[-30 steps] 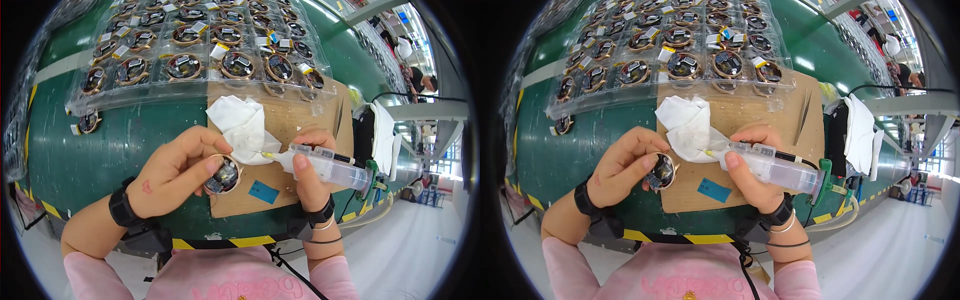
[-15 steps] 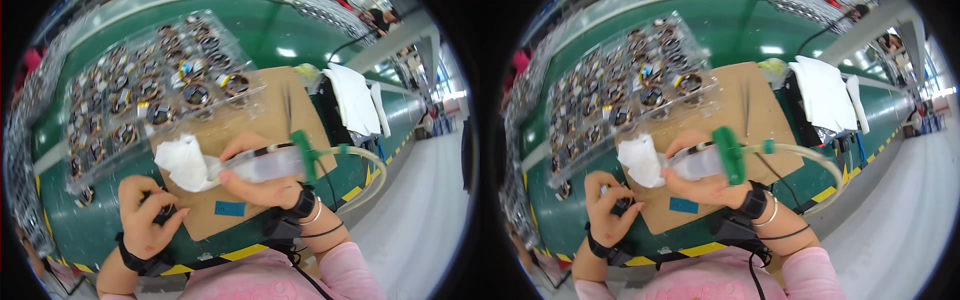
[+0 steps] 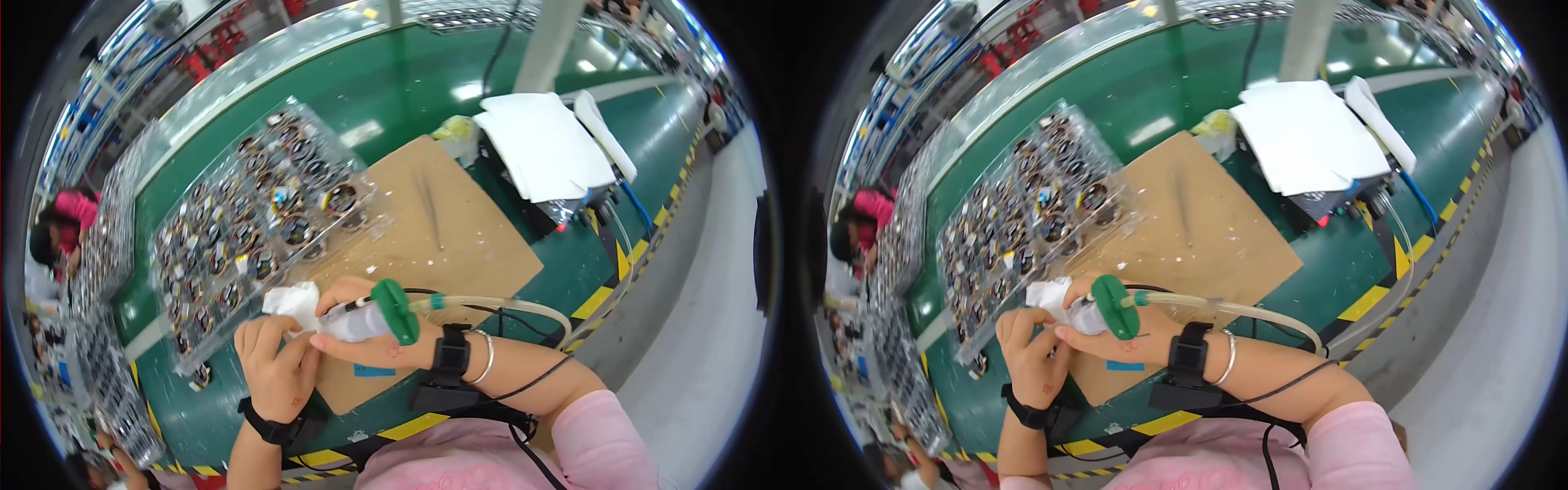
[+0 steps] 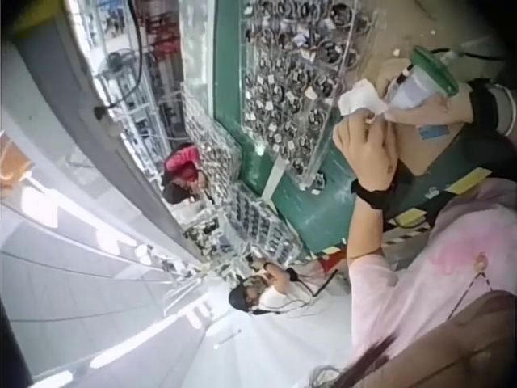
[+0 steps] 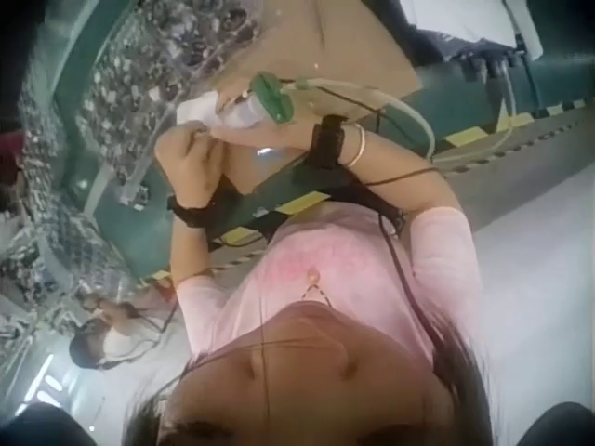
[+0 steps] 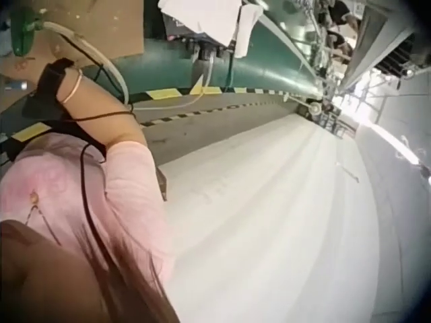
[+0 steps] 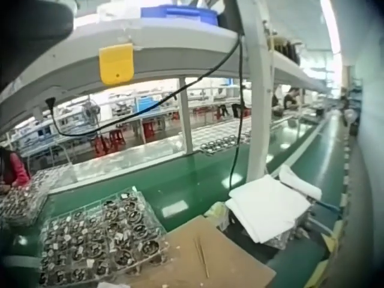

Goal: The person picks up a watch component from a tray, applies a substance to its internal parts using a syringe, and places it back into the tray, repeating the process for a second component.

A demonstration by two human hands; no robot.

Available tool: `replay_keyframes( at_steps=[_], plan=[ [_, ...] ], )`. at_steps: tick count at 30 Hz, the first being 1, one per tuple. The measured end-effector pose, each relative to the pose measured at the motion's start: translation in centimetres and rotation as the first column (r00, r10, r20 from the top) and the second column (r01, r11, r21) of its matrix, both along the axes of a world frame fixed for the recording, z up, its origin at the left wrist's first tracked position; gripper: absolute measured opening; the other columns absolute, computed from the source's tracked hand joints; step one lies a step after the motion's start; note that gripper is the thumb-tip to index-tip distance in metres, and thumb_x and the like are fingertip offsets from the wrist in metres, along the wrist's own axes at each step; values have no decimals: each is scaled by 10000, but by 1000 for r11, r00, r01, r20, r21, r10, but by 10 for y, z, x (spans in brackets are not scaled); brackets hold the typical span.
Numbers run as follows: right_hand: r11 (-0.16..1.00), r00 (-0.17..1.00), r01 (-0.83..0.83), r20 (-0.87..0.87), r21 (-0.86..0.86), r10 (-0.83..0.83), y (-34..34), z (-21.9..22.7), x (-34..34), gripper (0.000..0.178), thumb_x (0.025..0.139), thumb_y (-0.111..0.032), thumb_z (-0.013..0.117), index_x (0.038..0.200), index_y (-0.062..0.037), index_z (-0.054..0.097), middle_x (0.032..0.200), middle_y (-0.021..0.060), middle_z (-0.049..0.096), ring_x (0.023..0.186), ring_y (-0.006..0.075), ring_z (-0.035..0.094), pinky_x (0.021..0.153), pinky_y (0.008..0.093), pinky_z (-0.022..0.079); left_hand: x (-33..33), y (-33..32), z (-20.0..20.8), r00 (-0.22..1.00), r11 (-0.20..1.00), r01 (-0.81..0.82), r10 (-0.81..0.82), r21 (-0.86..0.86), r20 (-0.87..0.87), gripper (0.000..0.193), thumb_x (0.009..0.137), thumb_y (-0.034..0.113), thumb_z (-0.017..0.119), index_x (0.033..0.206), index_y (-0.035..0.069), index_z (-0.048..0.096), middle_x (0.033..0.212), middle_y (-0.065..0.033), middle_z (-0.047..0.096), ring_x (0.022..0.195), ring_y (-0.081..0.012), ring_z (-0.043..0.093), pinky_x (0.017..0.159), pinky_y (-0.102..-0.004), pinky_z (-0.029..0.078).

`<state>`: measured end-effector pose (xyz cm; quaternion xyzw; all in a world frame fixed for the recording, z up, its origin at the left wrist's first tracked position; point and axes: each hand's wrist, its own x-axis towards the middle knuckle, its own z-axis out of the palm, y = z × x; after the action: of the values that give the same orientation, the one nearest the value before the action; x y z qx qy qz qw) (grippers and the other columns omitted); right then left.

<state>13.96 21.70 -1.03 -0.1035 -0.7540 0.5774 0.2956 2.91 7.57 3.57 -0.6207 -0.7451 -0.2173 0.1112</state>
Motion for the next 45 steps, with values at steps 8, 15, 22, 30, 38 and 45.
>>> replay_keyframes(
  at_steps=[8,15,22,30,38,45],
  plan=[
    [996,1000,27,-13,-81,-28,0,-1,1,276,773,-264,754,915,-65,625,867,69,618,787,189,608,690,305,476,4,5,-8,1000,1000,3,-3,-1,-30,137,645,50,696,742,56,600,832,-51,557,807,-267,530,770,-381,368],
    [970,998,37,53,-241,-25,6,6,-3,231,777,-236,739,890,-70,626,830,64,605,757,180,595,670,306,468,3,-3,4,999,999,-39,40,-33,32,163,647,52,718,772,55,613,861,-48,575,823,-264,540,777,-381,370],
    [997,997,51,-63,61,-48,9,10,-1,184,770,-160,733,895,-70,631,819,62,600,769,188,585,676,294,459,-5,-50,18,973,993,-105,115,-59,199,320,632,84,770,919,54,632,946,-84,576,883,-282,539,785,-378,395],
    [999,999,-41,12,5,41,9,20,-3,204,768,-122,735,924,-45,627,824,74,601,779,204,585,689,301,460,-23,-69,0,865,980,-114,178,-161,470,571,602,124,821,1118,29,596,1096,-158,524,955,-308,524,854,-387,436],
    [995,995,-73,69,61,69,12,17,-3,236,755,-127,744,934,-37,620,862,86,605,794,210,584,695,302,458,-40,-65,-17,916,971,20,79,-240,394,634,583,121,839,1154,14,583,1091,-148,536,1001,-294,533,827,-354,460],
    [993,993,-109,53,47,106,12,13,0,238,755,-130,738,936,-39,613,891,92,591,790,193,570,693,298,451,-35,-68,-12,775,990,-65,130,-126,619,640,603,92,837,1178,28,564,989,-104,605,893,-240,601,775,-324,475]
  ],
)
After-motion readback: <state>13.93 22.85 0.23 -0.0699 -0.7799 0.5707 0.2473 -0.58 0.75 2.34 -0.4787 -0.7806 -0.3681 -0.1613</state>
